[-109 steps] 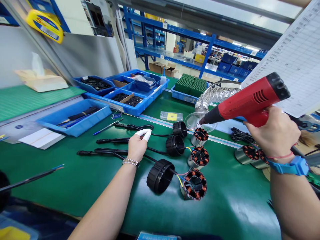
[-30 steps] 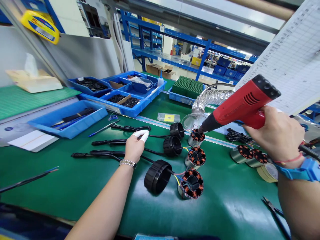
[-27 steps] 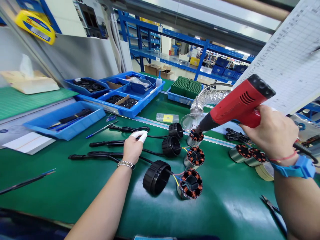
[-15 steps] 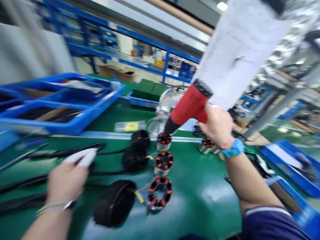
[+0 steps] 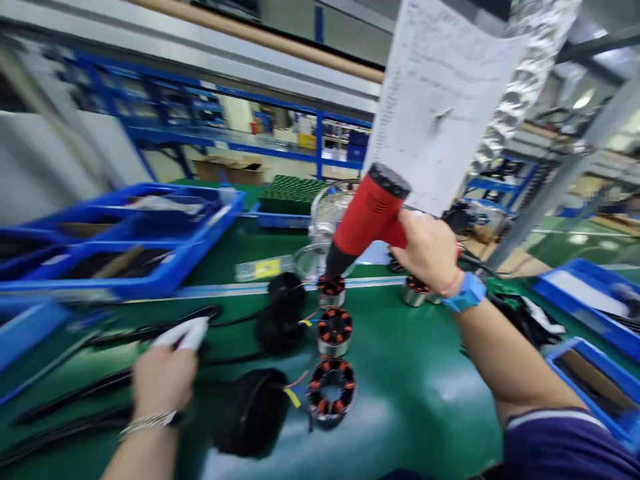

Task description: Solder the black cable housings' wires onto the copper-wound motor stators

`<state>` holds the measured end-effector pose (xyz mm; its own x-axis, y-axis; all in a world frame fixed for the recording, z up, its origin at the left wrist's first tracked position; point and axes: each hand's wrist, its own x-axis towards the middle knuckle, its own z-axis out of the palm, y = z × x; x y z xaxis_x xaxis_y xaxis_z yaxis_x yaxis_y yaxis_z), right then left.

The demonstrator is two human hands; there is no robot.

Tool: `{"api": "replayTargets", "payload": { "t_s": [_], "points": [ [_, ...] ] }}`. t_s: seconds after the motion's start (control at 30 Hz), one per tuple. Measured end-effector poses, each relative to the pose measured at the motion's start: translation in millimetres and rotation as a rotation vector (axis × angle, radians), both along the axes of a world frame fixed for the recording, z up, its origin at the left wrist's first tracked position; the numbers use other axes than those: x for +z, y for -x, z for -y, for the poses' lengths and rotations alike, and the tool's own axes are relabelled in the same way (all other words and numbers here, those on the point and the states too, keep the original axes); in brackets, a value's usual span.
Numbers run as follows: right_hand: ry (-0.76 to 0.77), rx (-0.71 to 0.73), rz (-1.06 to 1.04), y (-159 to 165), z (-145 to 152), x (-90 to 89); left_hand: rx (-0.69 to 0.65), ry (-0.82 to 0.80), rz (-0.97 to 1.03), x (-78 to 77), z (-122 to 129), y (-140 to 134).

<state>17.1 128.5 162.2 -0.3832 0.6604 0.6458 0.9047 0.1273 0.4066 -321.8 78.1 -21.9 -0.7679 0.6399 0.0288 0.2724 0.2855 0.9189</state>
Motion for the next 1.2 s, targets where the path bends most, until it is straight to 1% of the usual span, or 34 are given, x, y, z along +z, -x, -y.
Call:
{"api": "replayTargets", "payload": {
  "t_s": [0.03, 0.13, 0.3, 0.5, 0.63, 1.2],
  "points": [
    [-0.016, 0.002, -0.009, 1, -3, -1.2, -0.011, 0.018, -0.011, -2.8, 4, 8],
    [-0.032, 0.038, -0.012, 3, -11, -4.6, -0.051, -0.072, -0.013, -10.8, 7, 21],
    [-0.033, 0.043, 0.014, 5, -14, -4.8, -0.067, -0.157, 0.044, -17.5, 2, 19],
    [-0.021, 0.03, -0.001, 2, -9, -1.3, -0.071, -0.163, 0.05, -17.4, 2, 17],
    [-0.058, 0.008, -0.025, 3, -5, 1.2, -0.079, -0.168, 0.04, -17.3, 2, 16],
    [-0.063, -0.004, 0.047, 16, 0, 7.3, -0.088, -0.144, 0.056, -16.6, 3, 17]
  ]
}}
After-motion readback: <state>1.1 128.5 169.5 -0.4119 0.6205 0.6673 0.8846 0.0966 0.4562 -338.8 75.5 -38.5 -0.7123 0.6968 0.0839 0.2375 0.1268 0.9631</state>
